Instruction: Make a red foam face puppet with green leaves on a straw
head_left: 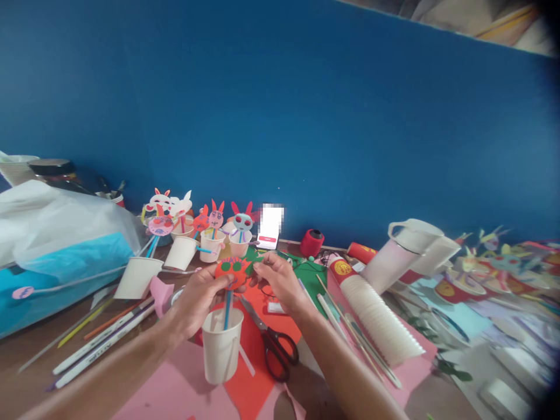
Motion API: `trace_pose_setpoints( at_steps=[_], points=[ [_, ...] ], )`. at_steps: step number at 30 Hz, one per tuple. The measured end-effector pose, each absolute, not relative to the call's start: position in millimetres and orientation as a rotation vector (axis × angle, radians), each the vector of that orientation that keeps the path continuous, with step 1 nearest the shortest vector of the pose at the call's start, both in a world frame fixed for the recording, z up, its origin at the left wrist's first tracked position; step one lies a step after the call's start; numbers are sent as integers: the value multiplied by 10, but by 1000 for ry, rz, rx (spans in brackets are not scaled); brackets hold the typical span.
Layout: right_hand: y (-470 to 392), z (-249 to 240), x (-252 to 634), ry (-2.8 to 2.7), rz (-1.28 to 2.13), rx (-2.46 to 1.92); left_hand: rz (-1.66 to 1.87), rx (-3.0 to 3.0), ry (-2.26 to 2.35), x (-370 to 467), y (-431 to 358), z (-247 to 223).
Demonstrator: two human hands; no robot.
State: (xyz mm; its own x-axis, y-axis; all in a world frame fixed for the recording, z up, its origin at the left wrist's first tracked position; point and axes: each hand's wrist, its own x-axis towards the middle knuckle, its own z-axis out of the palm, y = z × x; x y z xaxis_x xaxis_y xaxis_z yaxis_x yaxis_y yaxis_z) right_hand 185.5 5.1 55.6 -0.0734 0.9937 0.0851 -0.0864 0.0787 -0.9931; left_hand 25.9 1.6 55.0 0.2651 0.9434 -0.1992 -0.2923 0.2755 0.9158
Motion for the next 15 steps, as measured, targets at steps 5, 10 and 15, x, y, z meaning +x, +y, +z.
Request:
trace_pose_setpoints(
  at_steps=[5, 10, 15],
  points=[
    [56, 551, 1858, -1241, 1246, -1050, 1005, 901, 915, 261, 11, 561],
    [48, 557, 1861, -1243, 1243, -1058, 998, 909, 907, 257, 7, 563],
    [56, 549, 1863, -1243, 1246, -1050, 994, 907, 905, 255, 7, 564]
  ],
)
